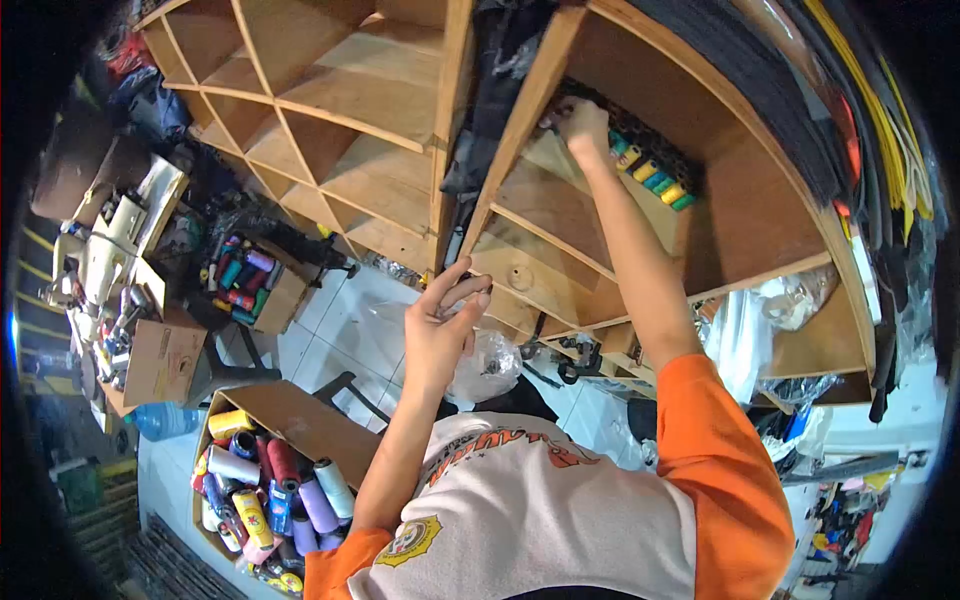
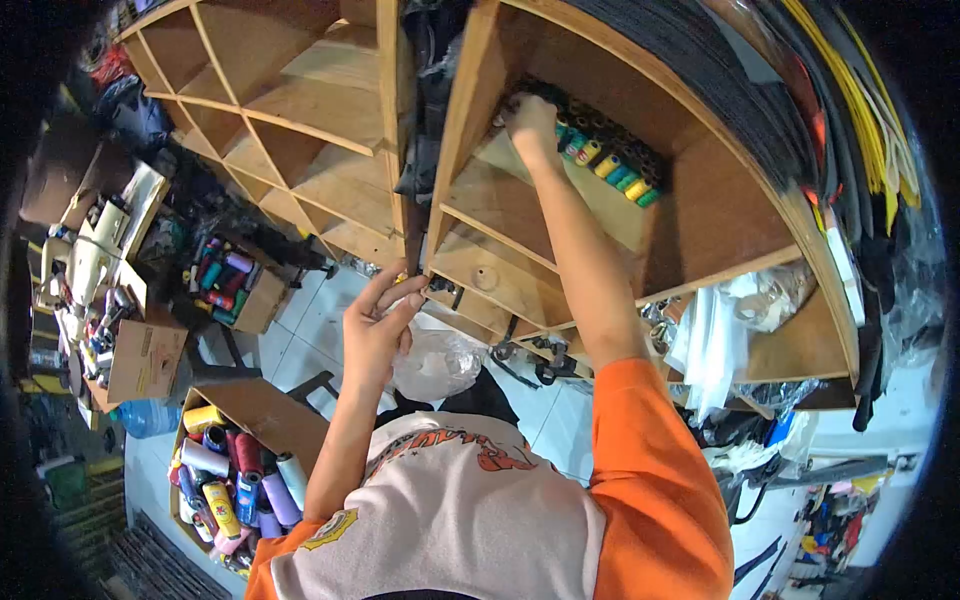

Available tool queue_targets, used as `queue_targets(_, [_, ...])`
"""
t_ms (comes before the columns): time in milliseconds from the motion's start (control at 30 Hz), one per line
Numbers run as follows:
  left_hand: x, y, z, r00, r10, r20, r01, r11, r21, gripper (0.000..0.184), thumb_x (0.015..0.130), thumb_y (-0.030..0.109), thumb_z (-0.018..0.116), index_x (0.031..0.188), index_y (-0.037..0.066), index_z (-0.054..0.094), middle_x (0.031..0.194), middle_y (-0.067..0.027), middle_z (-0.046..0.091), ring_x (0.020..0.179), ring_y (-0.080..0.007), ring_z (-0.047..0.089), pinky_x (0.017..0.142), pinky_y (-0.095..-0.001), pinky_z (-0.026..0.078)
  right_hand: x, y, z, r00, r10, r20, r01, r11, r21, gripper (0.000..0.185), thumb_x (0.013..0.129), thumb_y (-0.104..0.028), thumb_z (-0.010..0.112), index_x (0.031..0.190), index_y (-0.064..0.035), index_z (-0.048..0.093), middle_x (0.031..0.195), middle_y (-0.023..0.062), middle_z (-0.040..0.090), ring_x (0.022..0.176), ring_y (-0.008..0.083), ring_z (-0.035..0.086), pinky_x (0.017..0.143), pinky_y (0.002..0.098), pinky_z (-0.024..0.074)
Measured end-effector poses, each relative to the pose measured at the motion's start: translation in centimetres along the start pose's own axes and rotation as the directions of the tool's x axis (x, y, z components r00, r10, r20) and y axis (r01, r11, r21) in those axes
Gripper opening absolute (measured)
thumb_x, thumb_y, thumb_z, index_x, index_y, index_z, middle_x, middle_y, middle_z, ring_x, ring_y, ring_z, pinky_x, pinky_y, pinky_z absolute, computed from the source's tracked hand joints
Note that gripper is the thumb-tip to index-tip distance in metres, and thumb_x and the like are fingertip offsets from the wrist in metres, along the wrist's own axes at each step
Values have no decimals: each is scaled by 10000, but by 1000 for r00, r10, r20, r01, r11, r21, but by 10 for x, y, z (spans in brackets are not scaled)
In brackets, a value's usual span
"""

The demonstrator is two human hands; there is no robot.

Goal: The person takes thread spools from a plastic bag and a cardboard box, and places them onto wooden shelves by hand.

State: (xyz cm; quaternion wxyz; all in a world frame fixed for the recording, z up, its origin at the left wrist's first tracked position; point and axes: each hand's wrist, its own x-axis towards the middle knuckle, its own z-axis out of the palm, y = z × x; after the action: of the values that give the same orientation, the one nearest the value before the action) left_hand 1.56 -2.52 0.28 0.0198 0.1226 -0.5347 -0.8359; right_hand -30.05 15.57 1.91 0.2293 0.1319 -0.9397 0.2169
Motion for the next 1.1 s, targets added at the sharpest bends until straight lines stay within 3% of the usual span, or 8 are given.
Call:
queue_targets(33, [0,0,-2,1000,2,-25,-2,1000,11,472,833,39,639,1273,-31,484,1078,-144,653,528,-36,525,377,-182,362,4,0,10,999,-40,-2,40,997,-70,218,726,-139,672,930,-67,696,874,180,667,846,324,650,738,375,517])
queue_targets(67, [-1,0,-4,999,1,-49,0,1000,23,464,834,39,636,1269,-31,489,1075,-143,654,530,-37,527,378,-183,364,10,0,20,988,125,91,-116,989,-97,193,754,-93,619,924,-29,683,915,220,644,894,376,618,760,413,512])
queue_targets(200, [-4,3,-12,994,10,-106,-14,999,-40,428,840,52,641,1238,-37,512,1049,-128,663,519,-34,512,383,-185,362,-1,-13,19,1000,0,-26,-2,997,-83,205,788,-88,571,949,24,631,905,252,634,882,410,609,765,427,510])
queue_targets(333, [-4,5,-19,990,25,-141,-31,999,-43,418,847,56,640,1232,-45,510,1040,-136,664,493,-33,486,380,-187,352,-2,-16,18,980,180,-86,-184,982,-38,213,782,-116,597,959,1,612,869,285,623,867,415,615,747,440,513])
queue_targets(567, [-1,7,-21,991,33,-129,-42,997,-67,390,862,77,627,1214,-48,514,1013,-142,667,463,-53,485,369,-192,341,-37,-10,-16,990,82,-119,-91,993,-78,217,756,-189,664,866,-4,643,802,190,666,772,376,646,701,408,526])
queue_targets(667, [1,5,-22,992,43,-114,-54,994,-91,381,866,95,626,1204,-44,519,999,-143,669,455,-63,488,366,-196,339,-68,-33,-44,952,243,187,-303,843,445,240,733,-177,693,837,35,653,772,224,651,764,359,651,687,395,530])
queue_targets(800, [2,6,-19,994,45,-102,-52,996,-73,373,871,104,625,1200,-39,523,993,-141,670,438,-64,477,373,-201,345,-73,-12,-12,992,121,-28,-121,992,-23,252,722,-185,691,877,11,653,787,237,645,786,378,640,696,413,523])
queue_targets(1100, [-9,1,-28,990,57,-132,-61,998,-27,352,877,91,609,1190,-45,524,987,-136,668,430,-68,473,370,-198,346,-55,8,20,972,235,12,-233,969,-87,190,763,-100,555,871,34,633,862,284,627,842,439,616,739,479,506])
